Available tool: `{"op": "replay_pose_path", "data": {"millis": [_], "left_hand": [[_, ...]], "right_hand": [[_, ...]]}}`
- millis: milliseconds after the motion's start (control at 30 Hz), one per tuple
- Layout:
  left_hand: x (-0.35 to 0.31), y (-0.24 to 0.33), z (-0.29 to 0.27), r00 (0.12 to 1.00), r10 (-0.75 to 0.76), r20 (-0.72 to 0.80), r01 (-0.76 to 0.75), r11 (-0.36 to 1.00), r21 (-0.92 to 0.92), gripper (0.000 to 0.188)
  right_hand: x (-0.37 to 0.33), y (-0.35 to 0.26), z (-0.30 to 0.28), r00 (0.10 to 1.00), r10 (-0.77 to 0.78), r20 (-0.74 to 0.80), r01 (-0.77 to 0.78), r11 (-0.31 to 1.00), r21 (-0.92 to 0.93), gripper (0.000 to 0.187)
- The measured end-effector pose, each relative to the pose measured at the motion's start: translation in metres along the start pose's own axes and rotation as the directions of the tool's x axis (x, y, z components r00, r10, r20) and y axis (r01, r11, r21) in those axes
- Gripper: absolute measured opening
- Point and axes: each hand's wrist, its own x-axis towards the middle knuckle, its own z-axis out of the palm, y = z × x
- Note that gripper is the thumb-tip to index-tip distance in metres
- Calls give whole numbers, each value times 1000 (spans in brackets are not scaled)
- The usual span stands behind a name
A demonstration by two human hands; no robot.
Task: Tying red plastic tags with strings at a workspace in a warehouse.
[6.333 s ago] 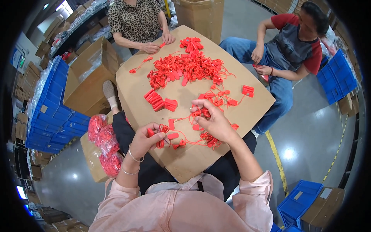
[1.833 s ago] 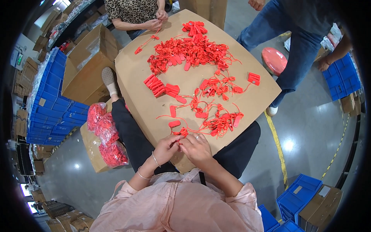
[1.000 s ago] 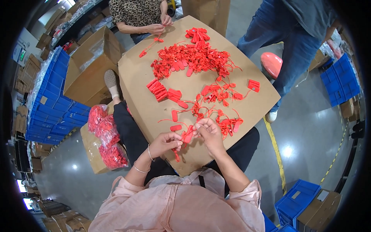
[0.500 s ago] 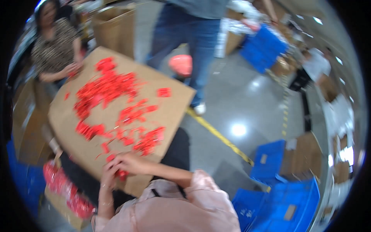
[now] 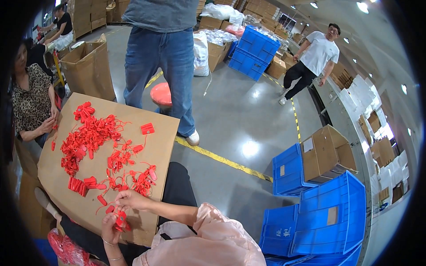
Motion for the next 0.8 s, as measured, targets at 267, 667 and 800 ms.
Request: {"op": "replay_pose_path", "data": {"millis": [267, 667, 800], "left_hand": [[21, -25, -27, 973, -175, -149, 3, 657, -754, 17], [15, -23, -7, 891, 230, -390, -254, 967, -8, 15], [10, -24, -14, 772, 436, -462, -208, 860, 465, 14]], "right_hand": [[11, 79, 6, 963, -225, -150, 215, 973, -82, 10], [1, 9, 32, 567, -663, 488, 548, -138, -825, 10], [8, -4, 39, 545, -596, 590, 572, -250, -781, 10]]}}
